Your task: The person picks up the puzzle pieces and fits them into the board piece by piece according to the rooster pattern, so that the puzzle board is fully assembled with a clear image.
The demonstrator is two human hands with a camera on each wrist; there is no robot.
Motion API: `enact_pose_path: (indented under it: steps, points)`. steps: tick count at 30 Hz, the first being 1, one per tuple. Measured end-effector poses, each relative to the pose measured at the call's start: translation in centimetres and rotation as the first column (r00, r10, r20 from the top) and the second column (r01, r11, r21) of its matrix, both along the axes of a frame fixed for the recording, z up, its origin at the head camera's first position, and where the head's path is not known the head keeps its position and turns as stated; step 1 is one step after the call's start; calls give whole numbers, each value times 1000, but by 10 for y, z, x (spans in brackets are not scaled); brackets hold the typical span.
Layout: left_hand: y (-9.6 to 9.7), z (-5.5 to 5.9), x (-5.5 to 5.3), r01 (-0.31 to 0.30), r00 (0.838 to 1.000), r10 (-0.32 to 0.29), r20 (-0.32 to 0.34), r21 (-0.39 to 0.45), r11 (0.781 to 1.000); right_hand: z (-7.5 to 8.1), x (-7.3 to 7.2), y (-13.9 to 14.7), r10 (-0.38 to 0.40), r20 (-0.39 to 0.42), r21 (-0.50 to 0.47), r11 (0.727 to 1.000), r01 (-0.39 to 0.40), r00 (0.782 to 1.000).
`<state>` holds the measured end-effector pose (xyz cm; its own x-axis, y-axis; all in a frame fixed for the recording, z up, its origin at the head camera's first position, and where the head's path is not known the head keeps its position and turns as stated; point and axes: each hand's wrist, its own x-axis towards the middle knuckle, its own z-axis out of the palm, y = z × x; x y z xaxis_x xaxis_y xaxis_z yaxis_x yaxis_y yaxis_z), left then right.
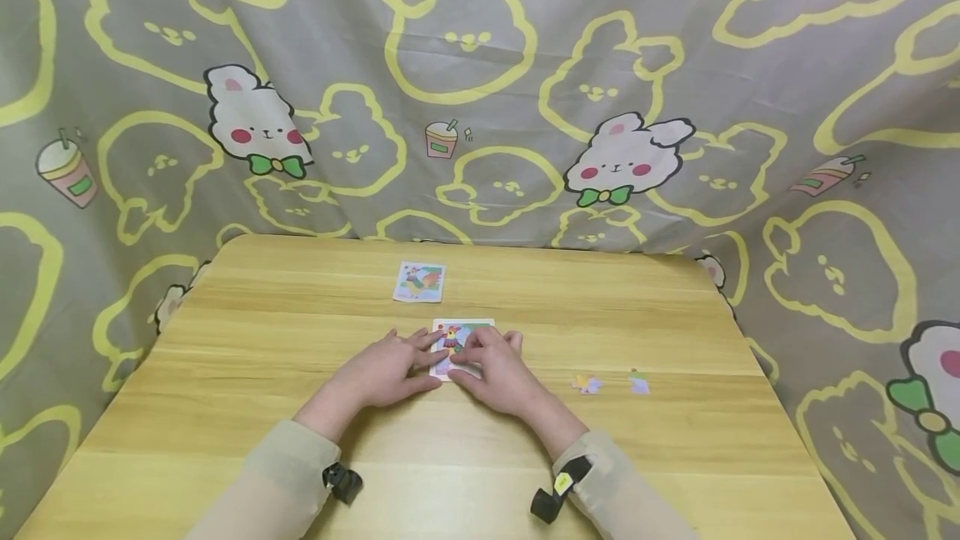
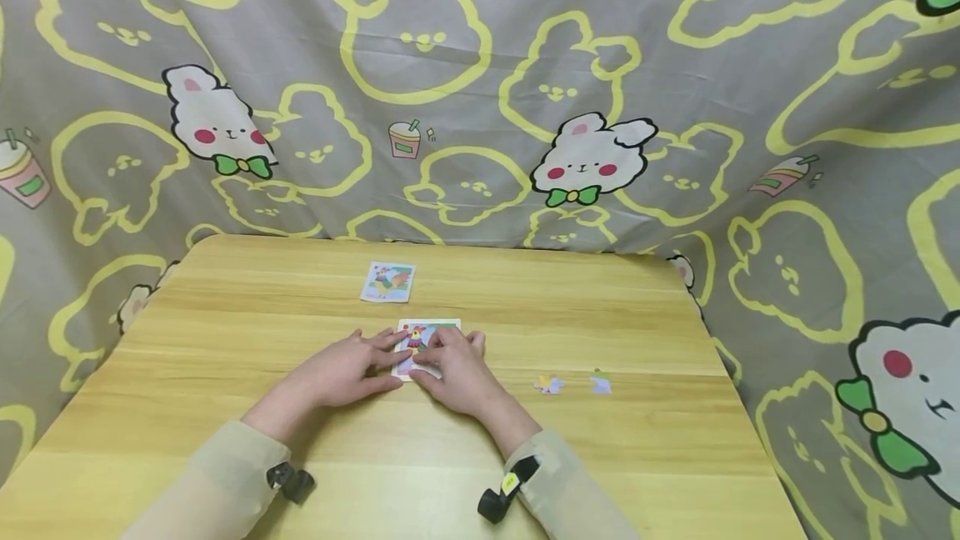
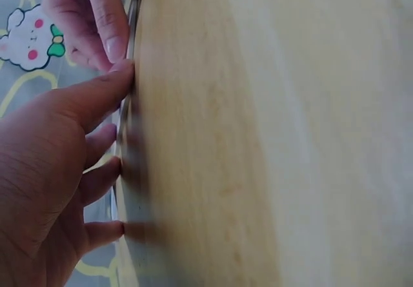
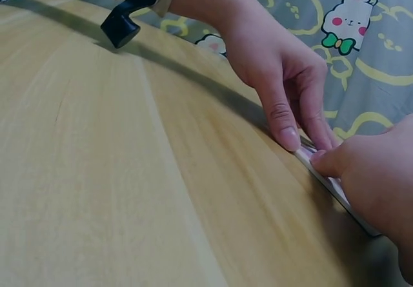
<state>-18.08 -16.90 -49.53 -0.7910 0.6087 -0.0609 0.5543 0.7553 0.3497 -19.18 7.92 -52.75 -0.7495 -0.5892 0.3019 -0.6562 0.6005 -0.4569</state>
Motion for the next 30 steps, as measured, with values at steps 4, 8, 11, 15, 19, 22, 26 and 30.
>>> enact_pose_path:
  steps: [4, 8, 11, 15, 19, 22, 26, 30]
  points:
    - [1, 1, -1, -2, 1000, 2, -17, -22, 1000, -4, -1, -1, -1, -14, -18, 1000, 1, 1000]
    - [2, 0, -2, -3, 1000, 3, -11, -30, 1000, -6, -1, 0, -3, -9, -19, 1000, 3, 1000]
    - [2, -1, -2, -12, 1000, 12, 10, -22, 1000, -5, 0, 1, 4, -1, -10, 1000, -4, 1000]
    - [3, -1, -3, -20, 1000, 20, 19, -9, 1000, -3, 0, 2, 12, -13, -1, 1000, -12, 1000]
    - [4, -1, -4, -24, 1000, 24, 20, 2, 1000, -2, 2, 8, 18, -4, -23, 1000, -18, 1000]
    - [5, 0, -4, -28, 999, 28, 23, -1, 1000, 0, 4, 18, 19, 26, -57, 998, -18, 999]
    - [6, 0, -5, -32, 999, 32, 31, -9, 999, 6, 8, 34, 7, 51, -93, 996, -3, 999]
    - [5, 1, -5, -28, 999, 27, 42, 8, 1000, 11, 10, 52, 2, 62, -135, 991, 6, 998]
